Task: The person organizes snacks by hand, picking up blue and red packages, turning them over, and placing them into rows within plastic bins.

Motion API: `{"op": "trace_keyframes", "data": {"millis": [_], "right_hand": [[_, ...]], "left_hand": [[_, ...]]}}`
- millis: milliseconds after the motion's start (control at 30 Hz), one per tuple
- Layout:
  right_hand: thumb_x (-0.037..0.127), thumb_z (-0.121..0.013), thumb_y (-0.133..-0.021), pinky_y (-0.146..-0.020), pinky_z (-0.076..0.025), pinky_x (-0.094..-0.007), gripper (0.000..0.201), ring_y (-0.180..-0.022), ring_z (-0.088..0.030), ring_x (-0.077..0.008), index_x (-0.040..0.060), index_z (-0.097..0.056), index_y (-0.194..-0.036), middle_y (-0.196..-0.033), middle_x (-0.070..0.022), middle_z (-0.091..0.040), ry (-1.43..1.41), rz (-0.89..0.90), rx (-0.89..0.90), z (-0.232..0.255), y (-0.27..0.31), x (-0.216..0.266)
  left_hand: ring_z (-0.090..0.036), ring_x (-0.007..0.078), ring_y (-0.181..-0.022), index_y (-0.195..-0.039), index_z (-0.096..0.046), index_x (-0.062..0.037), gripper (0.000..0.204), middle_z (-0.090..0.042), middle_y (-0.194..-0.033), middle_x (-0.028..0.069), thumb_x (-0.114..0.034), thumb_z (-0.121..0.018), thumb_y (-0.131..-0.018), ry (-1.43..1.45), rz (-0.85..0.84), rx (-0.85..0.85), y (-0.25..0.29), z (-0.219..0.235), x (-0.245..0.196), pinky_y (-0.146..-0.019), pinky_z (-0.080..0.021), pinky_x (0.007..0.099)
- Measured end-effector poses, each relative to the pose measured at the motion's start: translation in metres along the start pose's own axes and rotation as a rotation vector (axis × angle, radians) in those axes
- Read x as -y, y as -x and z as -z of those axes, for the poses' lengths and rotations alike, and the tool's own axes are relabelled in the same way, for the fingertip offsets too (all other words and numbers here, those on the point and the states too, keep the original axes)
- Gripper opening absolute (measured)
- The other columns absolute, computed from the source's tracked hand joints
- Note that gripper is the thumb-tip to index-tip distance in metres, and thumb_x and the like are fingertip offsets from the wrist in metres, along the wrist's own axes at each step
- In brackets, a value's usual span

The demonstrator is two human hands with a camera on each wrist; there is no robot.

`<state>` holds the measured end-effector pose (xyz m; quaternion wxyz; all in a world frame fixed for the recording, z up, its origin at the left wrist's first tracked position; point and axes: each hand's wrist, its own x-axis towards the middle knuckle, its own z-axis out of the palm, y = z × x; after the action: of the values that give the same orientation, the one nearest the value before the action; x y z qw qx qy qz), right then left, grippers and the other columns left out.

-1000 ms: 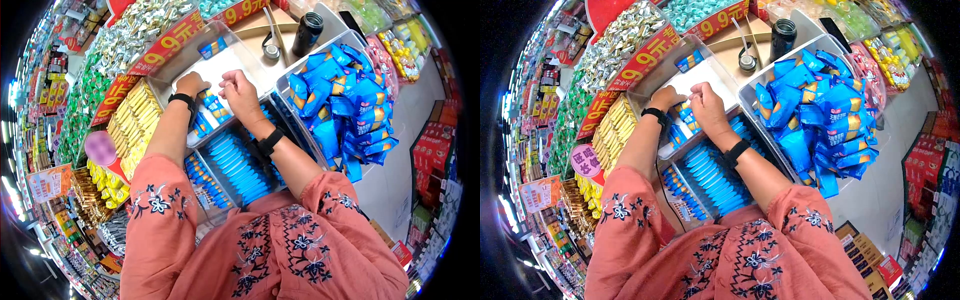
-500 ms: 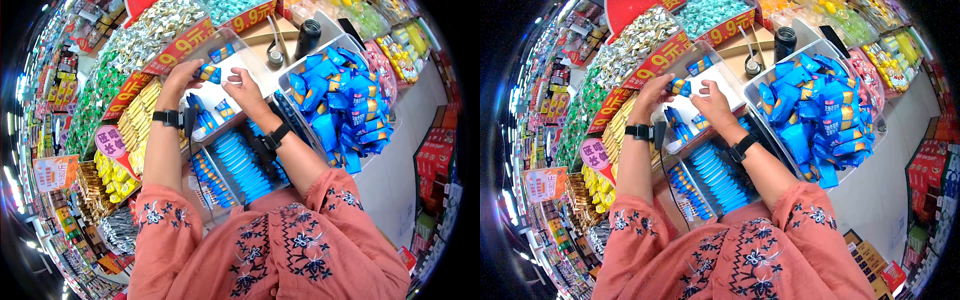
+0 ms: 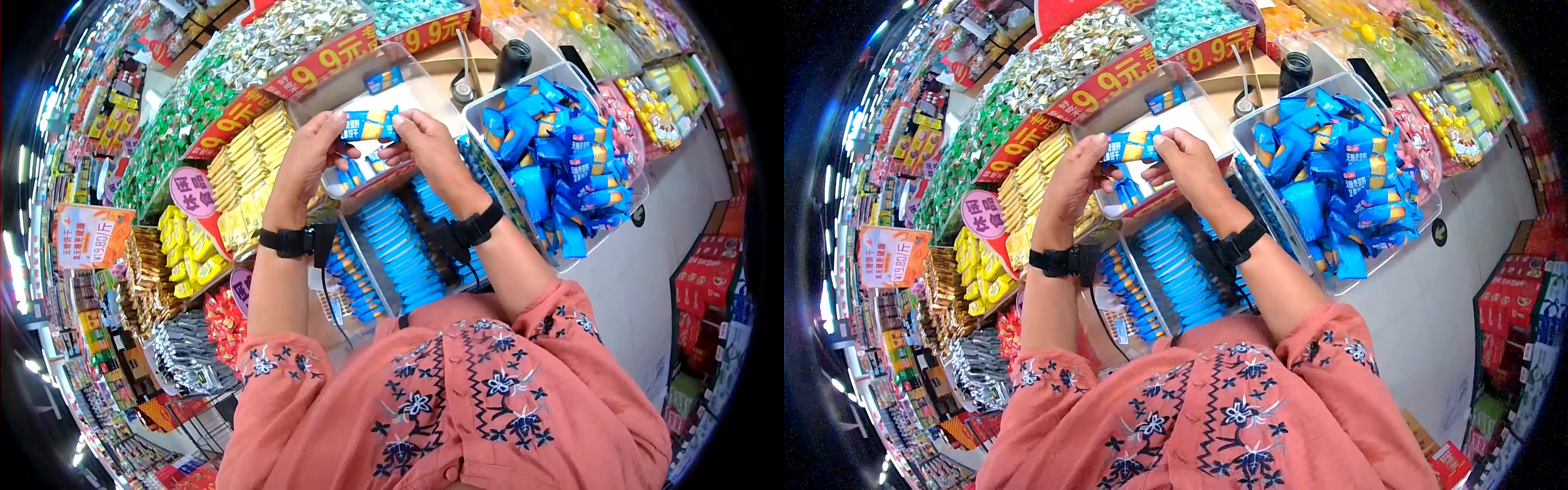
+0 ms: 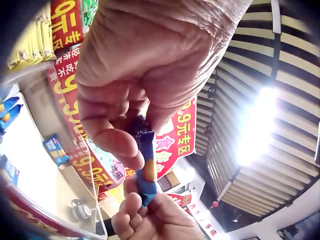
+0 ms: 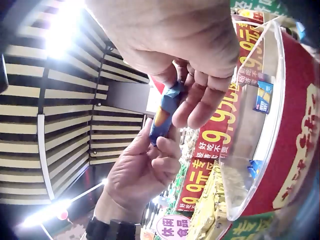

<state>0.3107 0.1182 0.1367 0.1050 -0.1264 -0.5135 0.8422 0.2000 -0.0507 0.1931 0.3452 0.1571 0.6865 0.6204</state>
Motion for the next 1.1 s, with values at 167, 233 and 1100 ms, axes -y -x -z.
{"op": "trace_keyframes", "data": {"millis": [167, 233, 1100], "right_hand": [[0.024, -0.052, -0.104, -0.059, -0.055, -0.0238, 0.025, -0.072, -0.070, -0.0129, 0.0002, -0.058, -0.111, -0.089, -0.0059, -0.066, 0.048, 0.078, -0.013, -0.002, 0.008, -0.001], [0.023, -0.052, -0.104, -0.058, -0.054, -0.0233, 0.024, -0.071, -0.069, -0.0120, 0.0004, -0.059, -0.110, -0.088, -0.0050, -0.065, 0.048, 0.095, -0.015, -0.002, 0.011, 0.001], [0.022, -0.052, -0.104, -0.068, -0.058, -0.0252, 0.026, -0.079, -0.068, -0.0137, -0.0011, -0.062, -0.111, -0.093, -0.0070, -0.067, 0.019, 0.134, -0.159, 0.018, -0.026, -0.018]], "left_hand": [[-0.062, 0.0060, -0.072, -0.107, -0.063, -0.0092, 0.030, -0.064, -0.087, -0.0031, -0.038, -0.060, -0.101, 0.046, -0.032, -0.006, 0.015, -0.003, 0.003, -0.057, -0.045, 0.0194], [-0.061, 0.0060, -0.073, -0.107, -0.063, -0.0092, 0.029, -0.064, -0.087, -0.0035, -0.038, -0.060, -0.101, 0.044, -0.040, 0.010, 0.015, 0.000, 0.006, -0.057, -0.044, 0.0194], [-0.062, 0.0141, -0.099, -0.120, -0.065, 0.0008, 0.036, -0.069, -0.108, 0.0062, -0.020, -0.070, -0.092, -0.570, -0.193, 0.155, -0.052, 0.015, -0.011, -0.088, -0.049, 0.0278]]}}
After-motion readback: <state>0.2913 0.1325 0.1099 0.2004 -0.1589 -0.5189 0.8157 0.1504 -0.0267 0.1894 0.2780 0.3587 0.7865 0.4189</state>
